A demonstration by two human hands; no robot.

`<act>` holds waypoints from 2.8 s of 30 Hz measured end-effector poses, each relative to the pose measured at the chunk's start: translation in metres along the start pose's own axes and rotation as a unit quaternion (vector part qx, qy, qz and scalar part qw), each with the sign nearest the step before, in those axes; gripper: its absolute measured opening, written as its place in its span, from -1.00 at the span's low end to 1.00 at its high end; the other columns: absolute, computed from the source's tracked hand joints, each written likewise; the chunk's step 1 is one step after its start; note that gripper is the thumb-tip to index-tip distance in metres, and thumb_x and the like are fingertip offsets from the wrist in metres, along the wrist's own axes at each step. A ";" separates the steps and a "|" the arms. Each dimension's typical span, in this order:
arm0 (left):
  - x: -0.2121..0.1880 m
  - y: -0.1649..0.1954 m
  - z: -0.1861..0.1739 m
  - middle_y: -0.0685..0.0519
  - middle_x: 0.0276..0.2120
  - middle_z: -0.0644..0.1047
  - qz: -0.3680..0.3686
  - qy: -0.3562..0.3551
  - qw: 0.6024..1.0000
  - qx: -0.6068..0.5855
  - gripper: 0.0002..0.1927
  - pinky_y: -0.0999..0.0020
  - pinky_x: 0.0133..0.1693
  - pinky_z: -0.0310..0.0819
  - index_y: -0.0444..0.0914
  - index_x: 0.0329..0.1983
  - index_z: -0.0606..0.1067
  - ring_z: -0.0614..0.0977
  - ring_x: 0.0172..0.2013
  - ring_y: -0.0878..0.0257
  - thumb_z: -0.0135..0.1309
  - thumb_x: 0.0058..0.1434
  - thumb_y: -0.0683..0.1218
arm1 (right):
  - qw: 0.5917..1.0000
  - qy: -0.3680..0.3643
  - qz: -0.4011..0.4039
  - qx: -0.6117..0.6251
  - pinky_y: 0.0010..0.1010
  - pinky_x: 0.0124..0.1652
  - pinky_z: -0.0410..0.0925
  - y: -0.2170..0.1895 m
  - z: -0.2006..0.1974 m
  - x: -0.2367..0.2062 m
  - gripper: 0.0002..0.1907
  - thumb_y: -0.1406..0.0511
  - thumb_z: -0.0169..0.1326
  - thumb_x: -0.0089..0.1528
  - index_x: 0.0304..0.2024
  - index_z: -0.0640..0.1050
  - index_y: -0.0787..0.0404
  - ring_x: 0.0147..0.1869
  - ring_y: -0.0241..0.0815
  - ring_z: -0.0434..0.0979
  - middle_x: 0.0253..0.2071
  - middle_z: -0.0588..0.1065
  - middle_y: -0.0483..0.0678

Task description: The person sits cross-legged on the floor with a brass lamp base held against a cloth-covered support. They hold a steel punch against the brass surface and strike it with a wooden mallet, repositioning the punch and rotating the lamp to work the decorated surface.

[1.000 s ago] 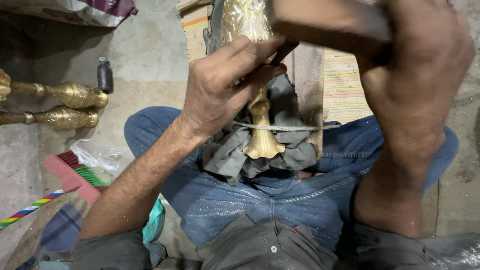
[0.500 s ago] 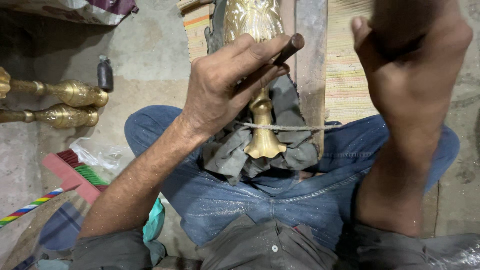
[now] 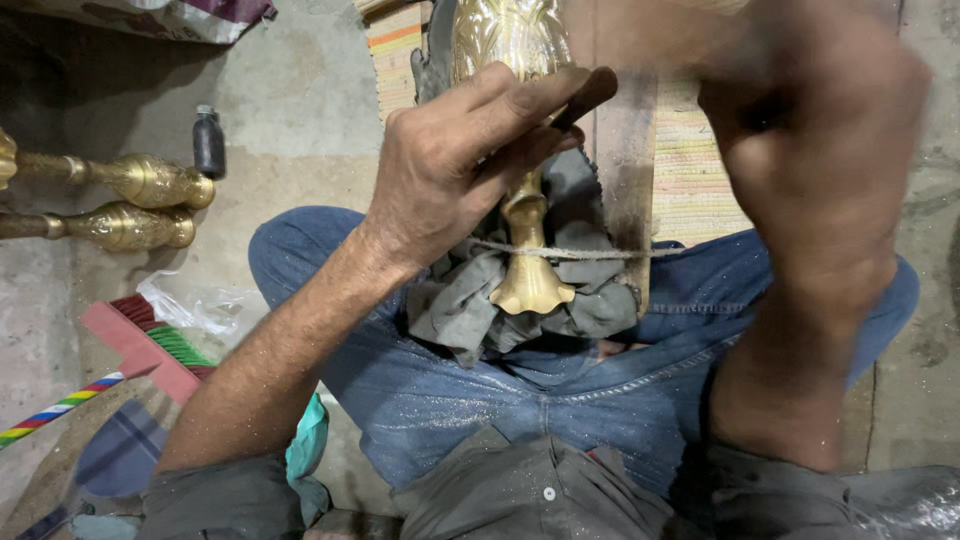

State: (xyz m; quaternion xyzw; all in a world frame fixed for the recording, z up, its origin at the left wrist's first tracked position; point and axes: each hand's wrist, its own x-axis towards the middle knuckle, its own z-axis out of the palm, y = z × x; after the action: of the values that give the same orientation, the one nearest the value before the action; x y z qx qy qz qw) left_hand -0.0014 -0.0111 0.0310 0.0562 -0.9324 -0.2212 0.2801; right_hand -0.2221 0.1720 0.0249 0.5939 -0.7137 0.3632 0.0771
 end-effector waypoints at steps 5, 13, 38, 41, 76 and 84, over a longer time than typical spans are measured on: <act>-0.001 -0.001 -0.001 0.22 -0.33 0.48 0.002 0.001 1.000 0.001 -0.62 0.49 -0.33 0.60 0.01 0.29 0.44 0.58 -0.39 0.44 0.28 0.50 0.00 | 0.993 0.021 -0.018 0.116 -0.48 -0.22 0.40 0.003 0.004 -0.003 -0.83 0.60 0.06 0.39 -0.04 0.42 0.34 -0.18 -0.24 0.62 -0.20 0.55 -0.02; -0.001 -0.002 0.001 0.24 -0.31 0.50 0.003 0.005 1.000 -0.002 -0.65 0.52 -0.32 0.61 0.04 0.27 0.44 0.59 -0.38 0.46 0.26 0.50 0.01 | 0.995 0.004 -0.023 0.099 -0.50 -0.21 0.43 0.007 0.006 -0.003 -0.88 0.51 0.08 0.42 -0.02 0.45 0.33 -0.14 -0.21 0.68 -0.20 0.57 -0.02; -0.003 -0.005 0.003 0.22 -0.20 0.57 0.007 0.010 1.000 -0.002 -0.66 0.52 -0.20 0.67 0.01 0.23 0.51 0.64 -0.29 0.43 0.29 0.43 -0.04 | 0.991 0.066 -0.042 -0.105 -0.24 -0.19 0.37 -0.018 0.001 0.008 -0.71 0.49 0.33 0.33 0.02 0.49 0.31 -0.16 0.01 0.56 -0.20 0.51 0.09; -0.001 -0.009 0.000 0.21 -0.19 0.62 -0.027 0.010 0.984 -0.174 -0.67 0.61 -0.24 0.74 -0.07 0.29 0.51 0.71 -0.27 0.46 0.24 0.51 -0.15 | 0.996 0.075 -0.035 -0.024 -0.33 -0.13 0.41 -0.016 0.003 0.003 -0.74 0.58 0.16 0.32 0.02 0.44 0.38 -0.10 -0.07 0.60 -0.16 0.52 0.10; -0.008 -0.020 0.012 0.15 -0.14 0.65 0.009 0.104 0.985 -0.134 -0.63 0.51 -0.18 0.71 -0.13 0.27 0.50 0.73 -0.20 0.39 0.30 0.45 -0.10 | 0.960 0.029 -0.124 -0.248 -0.39 -0.23 0.25 0.001 -0.016 -0.001 -0.86 0.42 0.21 0.34 -0.11 0.49 0.22 -0.28 -0.19 0.41 -0.30 0.40 -0.08; -0.009 -0.025 0.017 0.16 -0.18 0.63 0.024 0.108 0.986 -0.122 -0.62 0.54 -0.20 0.69 -0.10 0.28 0.46 0.70 -0.21 0.42 0.29 0.47 -0.08 | 0.975 0.030 -0.093 -0.199 -0.41 -0.23 0.29 -0.002 -0.023 -0.007 -0.87 0.43 0.19 0.36 -0.09 0.49 0.24 -0.26 -0.19 0.45 -0.28 0.43 -0.06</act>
State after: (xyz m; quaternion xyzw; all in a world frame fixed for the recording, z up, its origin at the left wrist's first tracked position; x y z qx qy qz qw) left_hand -0.0035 -0.0249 0.0028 0.0231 -0.8638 -0.3194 0.3890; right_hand -0.2260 0.1917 0.0387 0.6191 -0.7106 0.2235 0.2486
